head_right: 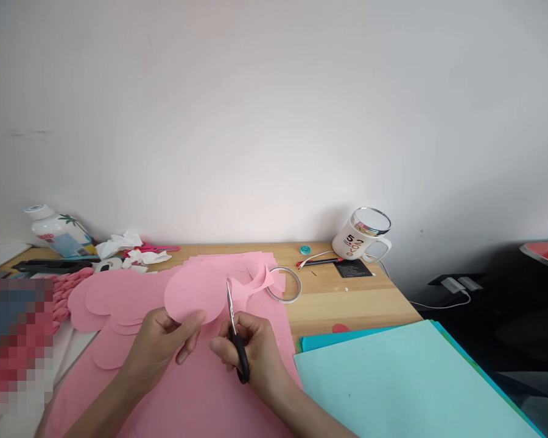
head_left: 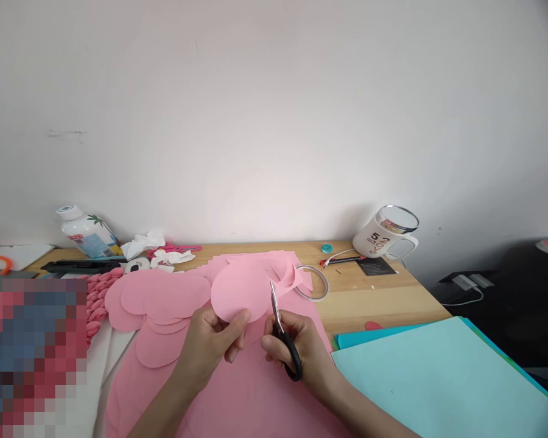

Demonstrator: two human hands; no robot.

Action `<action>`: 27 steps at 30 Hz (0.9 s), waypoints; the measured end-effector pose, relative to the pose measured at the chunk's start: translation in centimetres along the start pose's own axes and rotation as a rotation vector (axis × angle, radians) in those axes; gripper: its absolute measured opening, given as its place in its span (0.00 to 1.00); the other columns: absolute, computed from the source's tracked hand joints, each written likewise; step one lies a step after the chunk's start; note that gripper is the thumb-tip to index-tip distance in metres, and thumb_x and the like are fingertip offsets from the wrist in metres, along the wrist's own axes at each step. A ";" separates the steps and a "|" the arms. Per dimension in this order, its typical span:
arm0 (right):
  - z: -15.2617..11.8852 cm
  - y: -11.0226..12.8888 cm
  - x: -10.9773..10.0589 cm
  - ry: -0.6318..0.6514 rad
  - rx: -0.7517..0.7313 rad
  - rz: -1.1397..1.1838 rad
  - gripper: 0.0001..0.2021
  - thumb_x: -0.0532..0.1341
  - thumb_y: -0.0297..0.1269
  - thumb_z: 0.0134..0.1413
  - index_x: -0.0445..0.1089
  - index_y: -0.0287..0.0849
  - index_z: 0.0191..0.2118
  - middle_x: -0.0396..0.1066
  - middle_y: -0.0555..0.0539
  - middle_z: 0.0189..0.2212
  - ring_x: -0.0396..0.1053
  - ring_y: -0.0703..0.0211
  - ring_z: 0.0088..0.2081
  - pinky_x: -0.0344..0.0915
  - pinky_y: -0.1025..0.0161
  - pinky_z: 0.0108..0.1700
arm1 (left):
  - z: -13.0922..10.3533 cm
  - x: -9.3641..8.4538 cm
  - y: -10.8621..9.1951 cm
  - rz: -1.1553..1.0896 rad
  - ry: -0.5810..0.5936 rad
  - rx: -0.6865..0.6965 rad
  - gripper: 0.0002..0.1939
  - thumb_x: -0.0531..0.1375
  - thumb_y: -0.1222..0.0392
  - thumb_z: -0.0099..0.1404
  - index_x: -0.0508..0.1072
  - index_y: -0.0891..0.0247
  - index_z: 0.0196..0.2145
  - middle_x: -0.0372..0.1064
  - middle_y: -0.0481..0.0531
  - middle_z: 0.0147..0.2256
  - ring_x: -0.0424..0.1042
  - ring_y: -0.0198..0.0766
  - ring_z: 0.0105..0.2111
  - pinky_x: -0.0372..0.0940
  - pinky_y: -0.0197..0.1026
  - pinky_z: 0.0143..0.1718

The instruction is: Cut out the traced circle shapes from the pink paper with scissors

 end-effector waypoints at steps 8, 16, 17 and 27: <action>0.3 -0.1 -0.6 -0.002 -0.080 0.045 0.15 0.68 0.37 0.39 0.59 0.41 0.23 0.52 0.58 0.17 0.46 0.69 0.21 0.44 0.69 0.22 | 0.1 0.2 0.2 0.017 0.077 0.017 0.22 0.58 0.56 0.57 0.61 0.64 0.09 0.56 0.44 0.08 0.53 0.26 0.10 0.52 0.33 0.15; 0.2 0.0 -0.4 -0.027 -0.062 0.000 0.12 0.65 0.40 0.42 0.61 0.40 0.25 0.54 0.57 0.17 0.48 0.68 0.21 0.46 0.68 0.22 | 0.0 0.2 0.2 -0.011 0.078 0.018 0.20 0.59 0.56 0.56 0.61 0.64 0.11 0.57 0.44 0.10 0.53 0.26 0.10 0.51 0.33 0.14; 0.2 0.0 -0.4 -0.037 -0.052 -0.014 0.11 0.64 0.39 0.42 0.61 0.40 0.24 0.54 0.57 0.17 0.48 0.68 0.20 0.47 0.68 0.22 | 0.0 0.2 0.3 -0.008 0.080 0.019 0.20 0.58 0.55 0.56 0.61 0.64 0.11 0.58 0.44 0.10 0.53 0.26 0.10 0.51 0.33 0.15; 0.2 -0.2 -0.4 -0.067 -0.041 -0.085 0.06 0.60 0.34 0.43 0.62 0.41 0.22 0.59 0.56 0.15 0.53 0.68 0.18 0.53 0.69 0.21 | -0.1 0.0 0.4 0.032 0.078 0.025 0.21 0.57 0.53 0.58 0.61 0.64 0.12 0.59 0.44 0.11 0.54 0.26 0.11 0.51 0.33 0.15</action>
Point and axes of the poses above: each hand's wrist, its own z-axis towards the middle knuckle, its own x-axis out of the palm, y = z × x, the point moved 3 cm from there along z, towards the middle knuckle
